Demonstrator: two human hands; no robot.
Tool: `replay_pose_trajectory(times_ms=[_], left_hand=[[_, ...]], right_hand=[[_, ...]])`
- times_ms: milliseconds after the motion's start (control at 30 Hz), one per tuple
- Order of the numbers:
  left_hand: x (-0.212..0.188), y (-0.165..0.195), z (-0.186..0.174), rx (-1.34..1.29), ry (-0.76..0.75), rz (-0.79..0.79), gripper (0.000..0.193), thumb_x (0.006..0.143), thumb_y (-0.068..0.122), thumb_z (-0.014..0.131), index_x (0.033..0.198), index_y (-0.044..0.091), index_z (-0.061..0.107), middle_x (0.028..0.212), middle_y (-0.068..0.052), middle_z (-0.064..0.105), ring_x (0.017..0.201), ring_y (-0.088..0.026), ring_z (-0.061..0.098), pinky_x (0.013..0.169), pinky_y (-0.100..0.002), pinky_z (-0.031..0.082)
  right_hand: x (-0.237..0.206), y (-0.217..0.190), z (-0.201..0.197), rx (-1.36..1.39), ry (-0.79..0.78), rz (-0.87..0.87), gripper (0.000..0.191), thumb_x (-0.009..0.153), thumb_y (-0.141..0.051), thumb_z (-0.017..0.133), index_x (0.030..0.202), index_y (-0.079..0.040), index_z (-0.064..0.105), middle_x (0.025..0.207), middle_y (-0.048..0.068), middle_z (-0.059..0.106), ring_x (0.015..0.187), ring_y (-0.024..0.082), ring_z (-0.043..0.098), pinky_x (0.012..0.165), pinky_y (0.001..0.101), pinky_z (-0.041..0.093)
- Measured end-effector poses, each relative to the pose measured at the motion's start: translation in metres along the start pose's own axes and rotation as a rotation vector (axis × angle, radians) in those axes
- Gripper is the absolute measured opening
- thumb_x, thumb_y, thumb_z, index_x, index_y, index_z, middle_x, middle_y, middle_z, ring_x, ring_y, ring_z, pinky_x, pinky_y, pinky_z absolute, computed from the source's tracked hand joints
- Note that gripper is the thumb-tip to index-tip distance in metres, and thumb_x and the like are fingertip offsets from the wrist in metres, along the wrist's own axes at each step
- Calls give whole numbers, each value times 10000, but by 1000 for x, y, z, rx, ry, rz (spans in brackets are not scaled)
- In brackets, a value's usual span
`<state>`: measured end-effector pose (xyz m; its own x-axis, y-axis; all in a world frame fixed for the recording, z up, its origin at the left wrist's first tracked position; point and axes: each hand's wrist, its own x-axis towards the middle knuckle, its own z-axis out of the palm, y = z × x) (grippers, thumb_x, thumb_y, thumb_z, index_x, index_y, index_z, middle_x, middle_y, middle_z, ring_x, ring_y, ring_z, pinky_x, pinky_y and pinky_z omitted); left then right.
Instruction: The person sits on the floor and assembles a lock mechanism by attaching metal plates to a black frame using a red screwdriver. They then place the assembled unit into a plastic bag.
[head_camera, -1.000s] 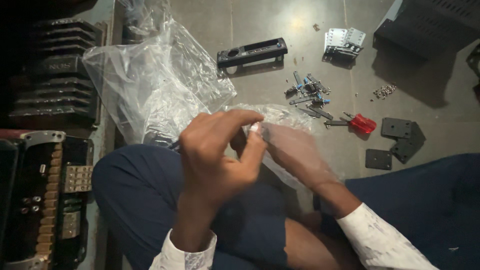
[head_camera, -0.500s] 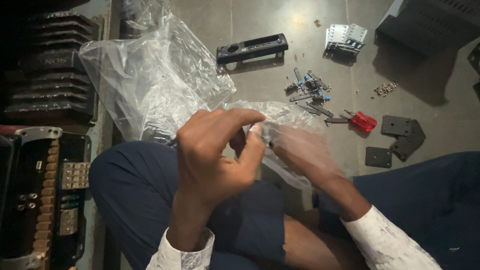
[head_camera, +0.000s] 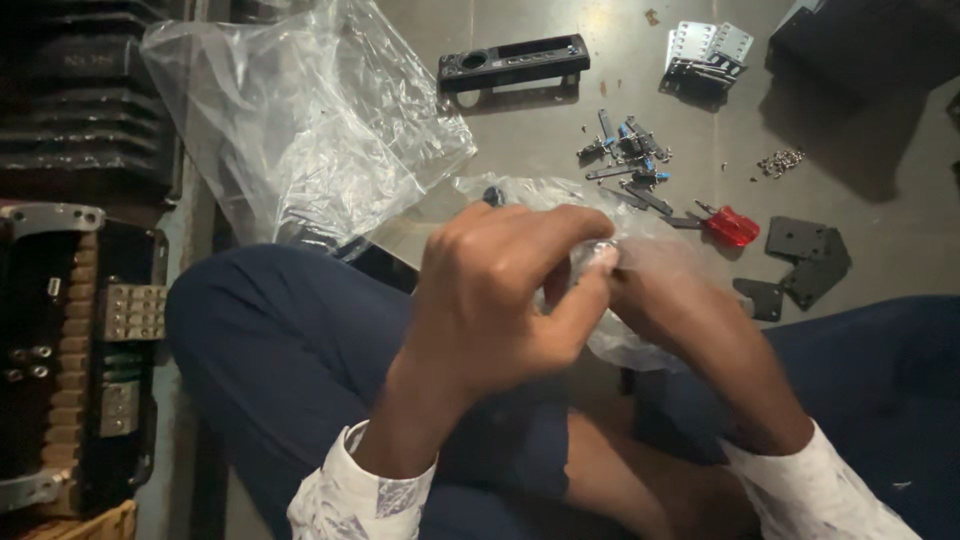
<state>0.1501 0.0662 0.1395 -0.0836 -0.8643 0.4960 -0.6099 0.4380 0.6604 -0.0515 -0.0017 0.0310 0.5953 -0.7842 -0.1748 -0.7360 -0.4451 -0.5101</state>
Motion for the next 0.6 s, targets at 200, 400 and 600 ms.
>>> replay_pose_trajectory(times_ms=[200,400,600], left_hand=[[-1,-4,-11,15,-55,3,241,834,133,722,1073,101,729,726,-35,659,673,-206,663,708,-373,522],[-1,-9,-25,52,-57,-45,268,826,54,692,1086,104,732,702,-21,636,620,-154,638,670,-322,496],[1,-6,-24,82,16,-46,293,819,2,695,1092,104,725,673,-9,603,602,-149,599,661,-313,476]], right_hand=[[-7,-7,16,-125,5,62,211,950,-233,553,988,-130,733,886,208,709,815,448,676,683,571,512],[2,-36,14,-148,22,108,304,938,-341,561,924,-90,732,826,228,700,748,448,667,680,584,505],[10,-48,-9,-75,-89,297,459,1020,-425,511,895,-53,750,863,249,706,844,435,683,802,543,521]])
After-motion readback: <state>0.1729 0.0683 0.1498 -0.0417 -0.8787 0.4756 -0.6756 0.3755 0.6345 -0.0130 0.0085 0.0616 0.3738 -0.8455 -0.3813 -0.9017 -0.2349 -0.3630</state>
